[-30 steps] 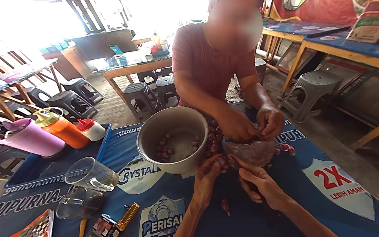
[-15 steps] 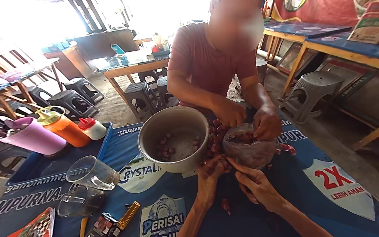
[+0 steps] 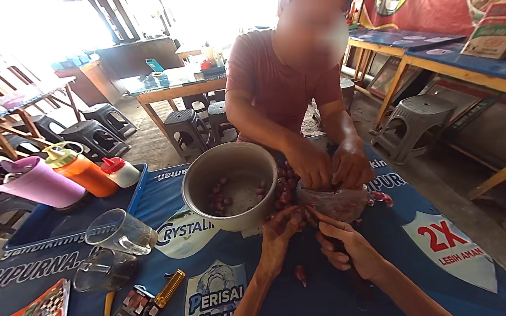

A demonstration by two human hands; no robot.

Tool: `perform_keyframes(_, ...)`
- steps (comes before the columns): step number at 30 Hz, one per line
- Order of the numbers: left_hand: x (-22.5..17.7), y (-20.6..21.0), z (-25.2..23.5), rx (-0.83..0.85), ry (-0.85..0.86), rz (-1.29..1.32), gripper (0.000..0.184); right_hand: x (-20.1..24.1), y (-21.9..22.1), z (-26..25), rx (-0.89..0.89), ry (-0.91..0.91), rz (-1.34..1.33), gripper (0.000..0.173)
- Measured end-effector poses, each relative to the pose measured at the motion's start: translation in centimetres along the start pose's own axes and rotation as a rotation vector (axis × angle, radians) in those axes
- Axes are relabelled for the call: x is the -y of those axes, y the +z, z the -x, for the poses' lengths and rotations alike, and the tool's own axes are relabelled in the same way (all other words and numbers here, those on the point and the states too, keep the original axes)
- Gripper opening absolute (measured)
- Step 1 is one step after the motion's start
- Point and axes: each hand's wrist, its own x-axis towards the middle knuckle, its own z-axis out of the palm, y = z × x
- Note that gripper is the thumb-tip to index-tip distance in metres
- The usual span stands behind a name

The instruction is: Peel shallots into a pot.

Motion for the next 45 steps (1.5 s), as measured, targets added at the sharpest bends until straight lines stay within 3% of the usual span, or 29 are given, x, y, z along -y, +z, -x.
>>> perform_keyframes(8, 0.0, -0.5, -0.1, 0.022, -0.006, 0.031, 0.030, 0.0, -0.1, 0.0, 0.020, -0.033, 0.005, 0.052)
perform_keyframes(13, -0.1, -0.4, 0.0, -0.029, -0.008, -0.023, 0.027, -0.1, 0.1, 0.1, 0.042, -0.159, 0.285, 0.060)
perform_keyframes(17, -0.1, -0.1, 0.2, -0.036, 0.010, -0.060, 0.024, -0.6, -0.2, -0.2, 0.042, -0.186, 0.396, 0.055)
perform_keyframes(23, -0.1, -0.2, 0.3, -0.047, 0.054, -0.098, 0.024, -0.7, -0.1, -0.2, 0.019, -0.183, 0.369, 0.050)
perform_keyframes(30, 0.1, -0.7, 0.0, -0.013, 0.039, -0.065, 0.029, 0.4, -0.7, -0.1, 0.122, 0.091, 0.006, 0.052)
perform_keyframes(40, 0.0, -0.3, 0.2, -0.067, 0.056, -0.087, 0.023, -0.8, -0.2, -0.2, 0.071, -0.171, 0.357, 0.052)
perform_keyframes(45, 0.1, -0.1, 0.3, -0.078, 0.080, -0.131, 0.023, -0.8, -0.3, -0.3, 0.029, -0.125, 0.300, 0.050)
